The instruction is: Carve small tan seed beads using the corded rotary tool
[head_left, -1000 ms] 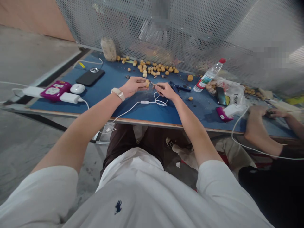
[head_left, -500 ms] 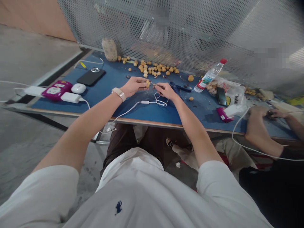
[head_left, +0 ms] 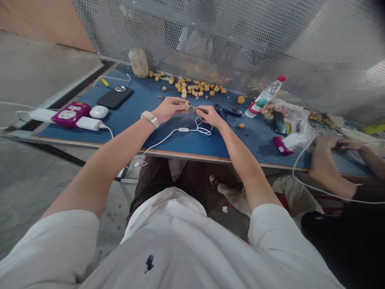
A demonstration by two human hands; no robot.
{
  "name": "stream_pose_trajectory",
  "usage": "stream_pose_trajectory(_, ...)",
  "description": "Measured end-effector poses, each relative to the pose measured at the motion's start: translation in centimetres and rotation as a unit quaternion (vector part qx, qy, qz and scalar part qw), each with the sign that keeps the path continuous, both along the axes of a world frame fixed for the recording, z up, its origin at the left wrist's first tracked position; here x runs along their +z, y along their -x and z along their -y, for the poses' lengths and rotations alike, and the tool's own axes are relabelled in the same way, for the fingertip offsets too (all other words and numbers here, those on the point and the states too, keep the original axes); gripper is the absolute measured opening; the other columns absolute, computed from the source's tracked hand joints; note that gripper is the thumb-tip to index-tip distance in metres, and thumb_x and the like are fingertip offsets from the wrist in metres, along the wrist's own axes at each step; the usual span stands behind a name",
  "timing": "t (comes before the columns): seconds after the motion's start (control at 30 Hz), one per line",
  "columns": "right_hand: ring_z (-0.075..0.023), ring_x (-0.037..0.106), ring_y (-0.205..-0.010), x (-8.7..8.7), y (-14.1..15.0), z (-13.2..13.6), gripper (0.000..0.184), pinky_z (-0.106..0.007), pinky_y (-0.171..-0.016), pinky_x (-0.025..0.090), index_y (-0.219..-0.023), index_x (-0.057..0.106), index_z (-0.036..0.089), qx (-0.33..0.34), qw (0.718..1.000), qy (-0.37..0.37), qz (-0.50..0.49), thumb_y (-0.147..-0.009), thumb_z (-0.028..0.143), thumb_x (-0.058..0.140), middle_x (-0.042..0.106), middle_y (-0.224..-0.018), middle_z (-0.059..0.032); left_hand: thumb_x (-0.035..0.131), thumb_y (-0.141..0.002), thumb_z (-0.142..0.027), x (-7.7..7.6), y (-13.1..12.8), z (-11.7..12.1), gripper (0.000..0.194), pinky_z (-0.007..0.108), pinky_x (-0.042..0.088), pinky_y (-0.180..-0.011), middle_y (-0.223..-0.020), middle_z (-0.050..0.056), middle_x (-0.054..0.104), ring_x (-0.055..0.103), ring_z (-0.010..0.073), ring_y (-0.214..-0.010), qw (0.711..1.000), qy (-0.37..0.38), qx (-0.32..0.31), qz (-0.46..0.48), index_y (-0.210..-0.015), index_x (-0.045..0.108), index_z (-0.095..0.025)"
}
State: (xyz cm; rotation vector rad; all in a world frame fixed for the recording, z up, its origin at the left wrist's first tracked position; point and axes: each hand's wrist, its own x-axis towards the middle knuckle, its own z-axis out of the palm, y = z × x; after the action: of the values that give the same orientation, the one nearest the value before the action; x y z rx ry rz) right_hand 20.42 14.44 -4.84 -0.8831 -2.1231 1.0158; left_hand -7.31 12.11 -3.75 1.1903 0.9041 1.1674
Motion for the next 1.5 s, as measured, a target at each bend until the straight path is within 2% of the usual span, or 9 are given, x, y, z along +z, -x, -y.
stream_pose_trajectory(0.2,-0.0151,0.048,-0.062,-0.2,-0.1,-0.3,0.096,-0.029,-0.055,0.032,-0.107,0.077,0.025,0.011,1.0,-0.004,0.001,-0.094,0.121,0.078,0.057,-0.071,0.003,0.091,-0.108,0.0,0.2,-0.1,0.2,0.016,0.044,0.073,-0.133,-0.11,0.009,0.094,0.094,0.0228,-0.114,1.0,0.005,0.003,0.002,-0.113,0.092,-0.015)
stream_pose_trajectory(0.33,-0.0137,0.047,-0.06,-0.3,-0.2,-0.4,0.099,-0.029,-0.054,0.032,-0.112,0.078,0.023,0.004,1.0,0.005,-0.003,-0.094,0.12,0.078,0.057,-0.071,0.0043,0.093,-0.108,-0.002,0.1,0.0,0.1,0.016,0.048,0.07,-0.139,-0.116,0.012,0.095,0.096,0.0276,-0.125,1.0,0.008,-0.001,0.0,-0.117,0.093,-0.014)
stream_pose_trajectory(0.63,-0.0116,0.047,-0.053,-0.5,-0.2,-0.7,0.099,-0.029,-0.051,0.032,-0.107,0.081,0.021,0.011,1.0,-0.007,-0.02,-0.092,0.12,0.082,0.059,-0.068,0.0048,0.095,-0.106,-0.006,-0.3,0.5,-0.4,0.014,0.056,0.068,-0.145,-0.125,0.016,0.097,0.094,0.0352,-0.144,1.0,-0.003,-0.016,-0.019,-0.119,0.093,-0.012)
stream_pose_trajectory(0.83,-0.0114,0.047,-0.053,-0.7,-0.4,-0.9,0.097,-0.028,-0.053,0.033,-0.113,0.083,0.021,0.01,0.999,-0.001,-0.034,-0.096,0.116,0.083,0.058,-0.067,0.0061,0.096,-0.105,-0.007,-0.4,0.4,-0.5,0.014,0.054,0.069,-0.143,-0.122,0.015,0.098,0.096,0.0348,-0.139,1.0,0.004,-0.017,-0.011,-0.117,0.093,-0.013)
stream_pose_trajectory(1.2,-0.0101,0.047,-0.053,-0.7,-0.2,-1.0,0.094,-0.027,-0.051,0.033,-0.101,0.079,0.022,0.03,0.999,-0.016,-0.02,-0.096,0.115,0.084,0.06,-0.067,0.0056,0.091,-0.107,-0.004,-0.3,0.1,-0.4,0.01,0.055,0.068,-0.144,-0.117,0.015,0.096,0.096,0.0339,-0.135,1.0,0.009,-0.006,-0.006,-0.111,0.09,-0.013)
stream_pose_trajectory(1.3,-0.0111,0.046,-0.053,-0.7,-0.3,-1.0,0.096,-0.027,-0.051,0.033,-0.106,0.08,0.022,0.018,0.999,-0.006,-0.029,-0.095,0.117,0.082,0.059,-0.066,0.0059,0.094,-0.105,-0.005,-0.3,0.1,-0.4,0.012,0.055,0.067,-0.145,-0.116,0.015,0.096,0.096,0.0341,-0.134,1.0,0.011,-0.008,-0.009,-0.111,0.089,-0.014)
stream_pose_trajectory(1.5,-0.0117,0.047,-0.055,-0.6,-0.3,-0.8,0.096,-0.027,-0.051,0.033,-0.106,0.079,0.023,0.014,1.0,0.0,-0.019,-0.092,0.118,0.085,0.06,-0.068,0.0048,0.087,-0.11,-0.004,-0.3,0.1,-0.5,0.009,0.05,0.07,-0.141,-0.112,0.014,0.095,0.097,0.0294,-0.125,1.0,0.015,-0.01,0.003,-0.11,0.089,-0.013)
